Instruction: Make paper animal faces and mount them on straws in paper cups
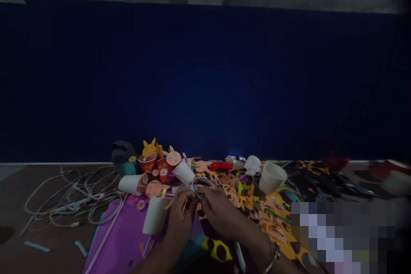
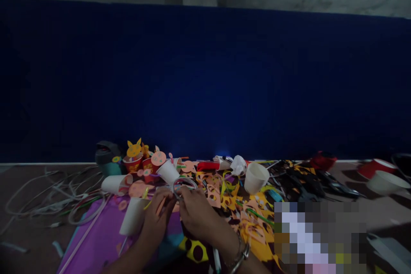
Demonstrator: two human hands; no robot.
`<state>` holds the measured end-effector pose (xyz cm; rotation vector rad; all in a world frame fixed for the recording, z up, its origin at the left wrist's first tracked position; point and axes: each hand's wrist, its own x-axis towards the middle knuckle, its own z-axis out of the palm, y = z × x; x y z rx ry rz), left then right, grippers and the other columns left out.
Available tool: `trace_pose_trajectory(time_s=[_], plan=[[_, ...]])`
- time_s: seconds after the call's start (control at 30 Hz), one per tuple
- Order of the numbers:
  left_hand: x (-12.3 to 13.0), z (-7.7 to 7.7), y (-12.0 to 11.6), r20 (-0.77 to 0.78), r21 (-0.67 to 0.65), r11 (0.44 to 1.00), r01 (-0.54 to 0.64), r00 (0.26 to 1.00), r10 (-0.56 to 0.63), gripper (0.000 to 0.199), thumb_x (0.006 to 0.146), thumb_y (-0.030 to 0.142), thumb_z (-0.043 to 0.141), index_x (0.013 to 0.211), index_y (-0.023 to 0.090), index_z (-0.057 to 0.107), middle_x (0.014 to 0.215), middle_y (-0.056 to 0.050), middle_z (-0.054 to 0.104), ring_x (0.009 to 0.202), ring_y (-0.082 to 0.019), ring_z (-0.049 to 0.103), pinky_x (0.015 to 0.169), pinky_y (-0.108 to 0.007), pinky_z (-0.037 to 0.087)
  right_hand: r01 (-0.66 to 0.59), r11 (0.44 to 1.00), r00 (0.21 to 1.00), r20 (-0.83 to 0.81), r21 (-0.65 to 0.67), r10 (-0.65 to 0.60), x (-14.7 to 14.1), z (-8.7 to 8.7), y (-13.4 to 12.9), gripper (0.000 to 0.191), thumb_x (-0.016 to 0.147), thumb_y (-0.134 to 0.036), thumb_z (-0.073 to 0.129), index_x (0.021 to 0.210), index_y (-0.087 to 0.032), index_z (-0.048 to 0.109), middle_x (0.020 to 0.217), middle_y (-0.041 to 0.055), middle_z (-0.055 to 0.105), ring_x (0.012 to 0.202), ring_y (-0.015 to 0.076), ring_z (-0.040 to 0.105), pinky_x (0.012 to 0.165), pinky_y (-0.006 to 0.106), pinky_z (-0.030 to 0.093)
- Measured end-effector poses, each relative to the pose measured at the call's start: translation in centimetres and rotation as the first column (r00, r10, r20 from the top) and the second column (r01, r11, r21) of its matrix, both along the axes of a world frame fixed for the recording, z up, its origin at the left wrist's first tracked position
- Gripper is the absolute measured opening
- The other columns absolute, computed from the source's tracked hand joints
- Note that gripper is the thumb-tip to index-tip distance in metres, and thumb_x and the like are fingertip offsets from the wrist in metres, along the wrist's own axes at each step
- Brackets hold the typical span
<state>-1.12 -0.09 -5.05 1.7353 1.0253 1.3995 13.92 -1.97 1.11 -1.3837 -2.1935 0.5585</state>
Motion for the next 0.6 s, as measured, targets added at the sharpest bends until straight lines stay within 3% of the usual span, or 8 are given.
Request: trace_pose_trajectory(time_s=[0.17, 0.6], plan=[[-0.09, 0.52, -0.15, -0.048, 0.057, 0.998, -0.035, 0.998, 0.038, 0.016, 0.087, 0.026, 0.047, 0.072, 0.020, 0.048, 0.077, -0.002, 0.051, 0.076, -0.018, 0.051, 0.071, -0.028, 0.042, 0.050, 0.999, 0.998, 0.033, -0.010, -0.050, -0.14, 0.33, 0.01, 0.025, 0.090, -0.018, 0.035, 0.103, -0.019, 0.056, 0.098, 0.0066, 0.065, 0.092, 0.0219, 0.055, 0.086, 0.035, 0.033], [-0.51, 0.53, -0.59, -0.132, 0.031, 0.998, -0.063, 0.989, 0.067, 0.010, 0.088, 0.025, 0.045, 0.082, 0.020, 0.052, 0.075, 0.000, 0.056, 0.071, -0.017, 0.053, 0.066, -0.026, 0.041, 0.057, 0.997, 0.991, -0.119, -0.058, -0.063, -0.12, 0.02, 0.07, 0.024, 0.087, -0.016, 0.039, 0.098, -0.021, 0.059, 0.092, 0.0030, 0.066, 0.091, 0.0177, 0.055, 0.084, 0.028, 0.034]])
